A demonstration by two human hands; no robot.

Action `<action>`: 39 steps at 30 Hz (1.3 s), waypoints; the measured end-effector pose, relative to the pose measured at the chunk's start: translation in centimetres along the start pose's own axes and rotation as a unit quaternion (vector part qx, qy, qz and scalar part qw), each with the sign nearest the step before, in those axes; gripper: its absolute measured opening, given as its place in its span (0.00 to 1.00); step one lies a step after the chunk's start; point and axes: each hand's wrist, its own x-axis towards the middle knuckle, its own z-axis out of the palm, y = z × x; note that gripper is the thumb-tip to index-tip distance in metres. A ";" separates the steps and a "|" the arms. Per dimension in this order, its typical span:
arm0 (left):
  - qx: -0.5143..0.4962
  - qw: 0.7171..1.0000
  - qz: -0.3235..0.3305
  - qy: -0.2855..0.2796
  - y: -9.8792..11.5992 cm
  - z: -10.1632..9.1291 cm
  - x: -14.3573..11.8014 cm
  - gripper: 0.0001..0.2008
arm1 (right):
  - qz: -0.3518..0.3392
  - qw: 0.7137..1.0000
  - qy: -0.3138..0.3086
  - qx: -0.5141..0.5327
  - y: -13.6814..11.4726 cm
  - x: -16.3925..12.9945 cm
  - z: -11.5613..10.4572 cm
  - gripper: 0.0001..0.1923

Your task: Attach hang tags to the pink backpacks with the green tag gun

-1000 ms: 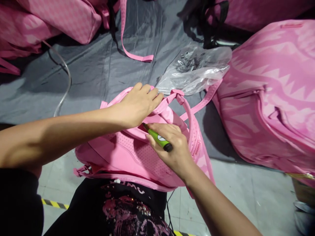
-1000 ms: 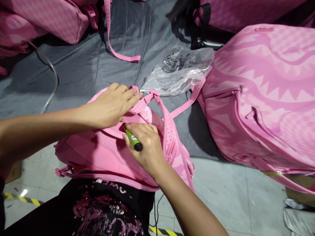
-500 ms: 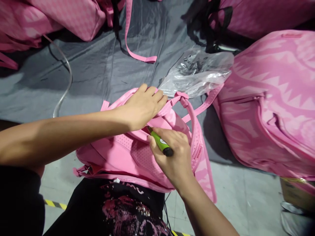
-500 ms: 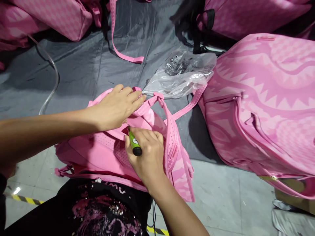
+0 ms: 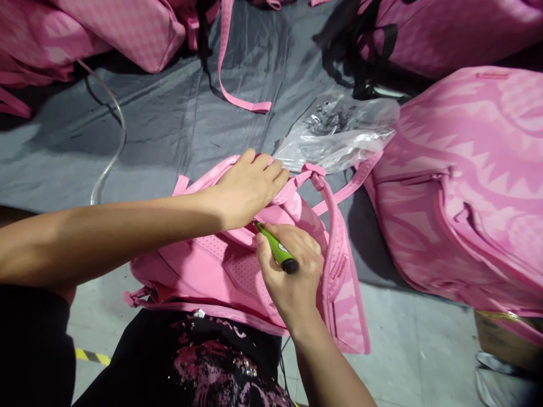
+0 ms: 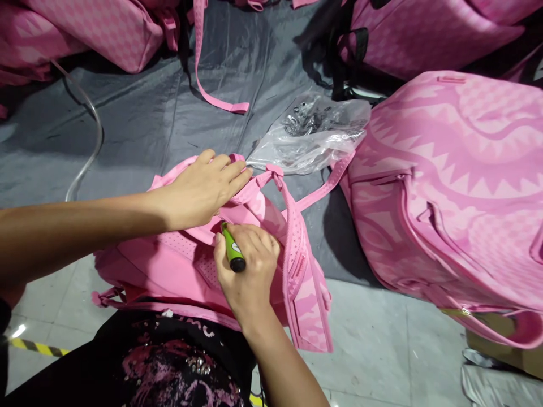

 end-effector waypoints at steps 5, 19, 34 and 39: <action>0.006 1.000 0.004 0.007 -0.1 0.2 0.0 0.30 | 0.000 1.000 0.029 0.005 0.2 -0.3 0.5 0.06; 0.028 0.999 0.013 -0.012 -0.4 -0.5 -0.2 0.30 | -0.015 0.998 0.061 0.030 0.6 -0.6 0.7 0.05; 0.064 0.988 -0.066 -0.126 -0.7 -1.6 -1.8 0.52 | -0.030 0.997 0.036 0.058 1.0 -0.9 0.9 0.07; 0.062 0.991 -0.032 -0.116 -1.4 -1.8 -2.1 0.44 | -0.041 0.996 0.040 0.071 1.4 -0.9 0.7 0.08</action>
